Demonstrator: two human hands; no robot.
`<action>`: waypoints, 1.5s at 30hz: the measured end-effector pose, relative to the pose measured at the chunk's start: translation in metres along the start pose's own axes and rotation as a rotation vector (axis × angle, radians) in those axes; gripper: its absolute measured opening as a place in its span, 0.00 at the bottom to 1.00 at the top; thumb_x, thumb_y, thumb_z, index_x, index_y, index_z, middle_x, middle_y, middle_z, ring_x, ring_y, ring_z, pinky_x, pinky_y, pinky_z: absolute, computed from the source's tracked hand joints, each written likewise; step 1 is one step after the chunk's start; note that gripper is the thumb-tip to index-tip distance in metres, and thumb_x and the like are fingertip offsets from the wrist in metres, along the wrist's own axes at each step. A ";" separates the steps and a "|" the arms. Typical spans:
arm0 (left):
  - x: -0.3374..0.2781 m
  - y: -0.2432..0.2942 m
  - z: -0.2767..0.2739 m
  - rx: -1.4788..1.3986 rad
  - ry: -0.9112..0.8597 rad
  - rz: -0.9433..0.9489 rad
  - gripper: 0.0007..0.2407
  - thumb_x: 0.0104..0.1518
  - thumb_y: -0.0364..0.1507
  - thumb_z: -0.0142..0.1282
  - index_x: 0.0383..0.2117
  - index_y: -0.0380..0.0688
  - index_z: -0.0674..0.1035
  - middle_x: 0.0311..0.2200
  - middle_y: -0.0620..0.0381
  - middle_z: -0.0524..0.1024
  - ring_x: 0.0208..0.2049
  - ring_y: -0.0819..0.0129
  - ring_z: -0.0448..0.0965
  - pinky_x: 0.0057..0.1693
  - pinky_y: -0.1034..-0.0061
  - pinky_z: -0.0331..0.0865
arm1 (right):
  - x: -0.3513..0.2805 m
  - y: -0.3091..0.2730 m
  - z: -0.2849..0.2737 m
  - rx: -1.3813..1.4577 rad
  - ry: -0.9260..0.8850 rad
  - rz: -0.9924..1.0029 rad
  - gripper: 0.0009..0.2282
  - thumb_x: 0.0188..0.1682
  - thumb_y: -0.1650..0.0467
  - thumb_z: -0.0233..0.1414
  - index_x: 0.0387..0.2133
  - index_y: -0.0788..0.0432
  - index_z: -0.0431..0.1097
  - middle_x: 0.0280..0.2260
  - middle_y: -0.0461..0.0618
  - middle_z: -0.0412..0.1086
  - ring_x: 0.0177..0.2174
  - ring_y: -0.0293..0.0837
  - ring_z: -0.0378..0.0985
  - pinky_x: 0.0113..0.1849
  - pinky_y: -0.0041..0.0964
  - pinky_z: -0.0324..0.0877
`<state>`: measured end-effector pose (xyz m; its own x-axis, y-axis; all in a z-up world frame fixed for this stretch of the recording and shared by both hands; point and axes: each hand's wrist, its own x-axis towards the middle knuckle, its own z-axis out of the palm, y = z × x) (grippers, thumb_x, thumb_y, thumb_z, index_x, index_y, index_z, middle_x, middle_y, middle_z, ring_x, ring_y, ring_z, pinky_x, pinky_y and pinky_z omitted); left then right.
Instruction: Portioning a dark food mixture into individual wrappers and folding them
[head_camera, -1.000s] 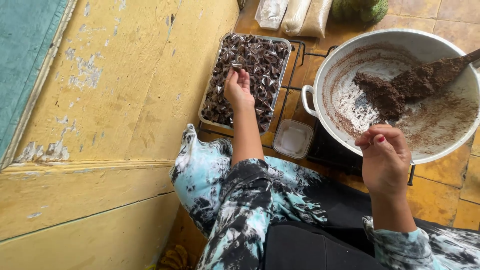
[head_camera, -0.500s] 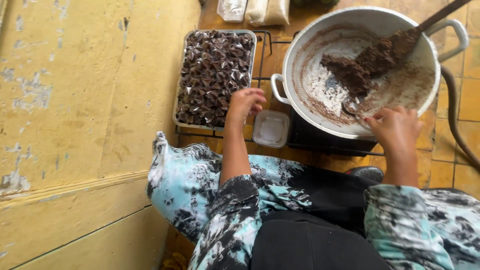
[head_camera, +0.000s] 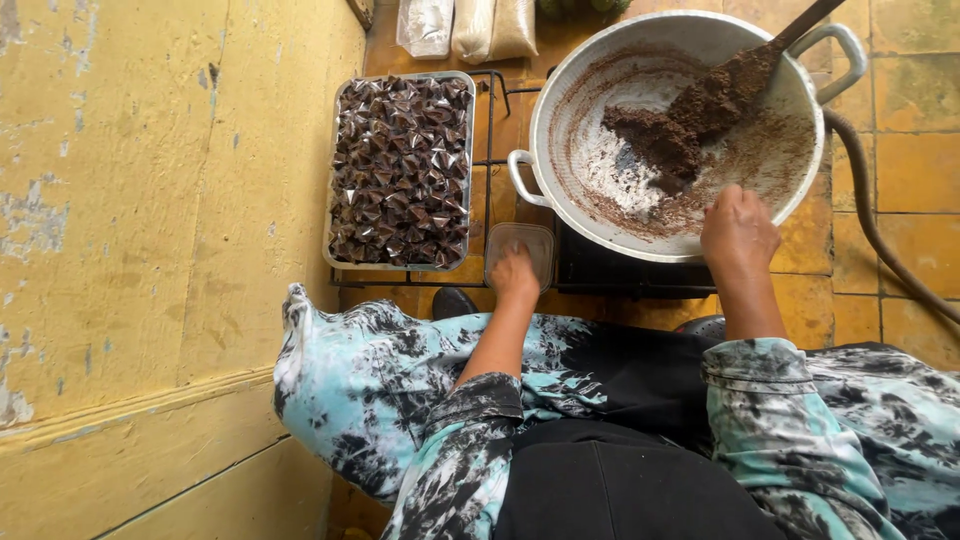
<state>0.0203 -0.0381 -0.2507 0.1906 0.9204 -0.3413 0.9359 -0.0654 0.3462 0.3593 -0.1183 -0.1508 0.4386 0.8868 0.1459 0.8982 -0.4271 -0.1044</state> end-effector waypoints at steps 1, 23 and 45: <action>-0.004 0.000 -0.008 -0.001 -0.003 0.007 0.15 0.58 0.19 0.48 0.52 0.35 0.75 0.46 0.38 0.71 0.43 0.33 0.82 0.49 0.39 0.76 | 0.000 -0.002 -0.006 -0.005 0.002 0.006 0.10 0.55 0.65 0.59 0.35 0.56 0.66 0.34 0.54 0.69 0.39 0.59 0.77 0.36 0.57 0.74; -0.017 0.005 -0.036 -0.065 0.131 0.083 0.12 0.53 0.14 0.48 0.43 0.36 0.76 0.39 0.43 0.72 0.37 0.40 0.81 0.41 0.48 0.80 | 0.026 -0.028 0.004 -0.020 -0.249 0.112 0.12 0.52 0.75 0.48 0.46 0.59 0.75 0.42 0.65 0.74 0.35 0.70 0.82 0.38 0.65 0.74; -0.005 -0.002 -0.001 -0.028 0.276 0.130 0.05 0.51 0.26 0.47 0.29 0.45 0.77 0.31 0.48 0.74 0.37 0.47 0.78 0.40 0.55 0.79 | 0.028 -0.029 0.006 0.111 -0.367 0.170 0.18 0.54 0.68 0.43 0.53 0.43 0.76 0.40 0.68 0.78 0.44 0.71 0.80 0.47 0.63 0.70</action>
<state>0.0174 -0.0427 -0.2488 0.2167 0.9753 -0.0437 0.8997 -0.1821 0.3967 0.3453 -0.0803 -0.1492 0.5226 0.8179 -0.2408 0.7963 -0.5692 -0.2049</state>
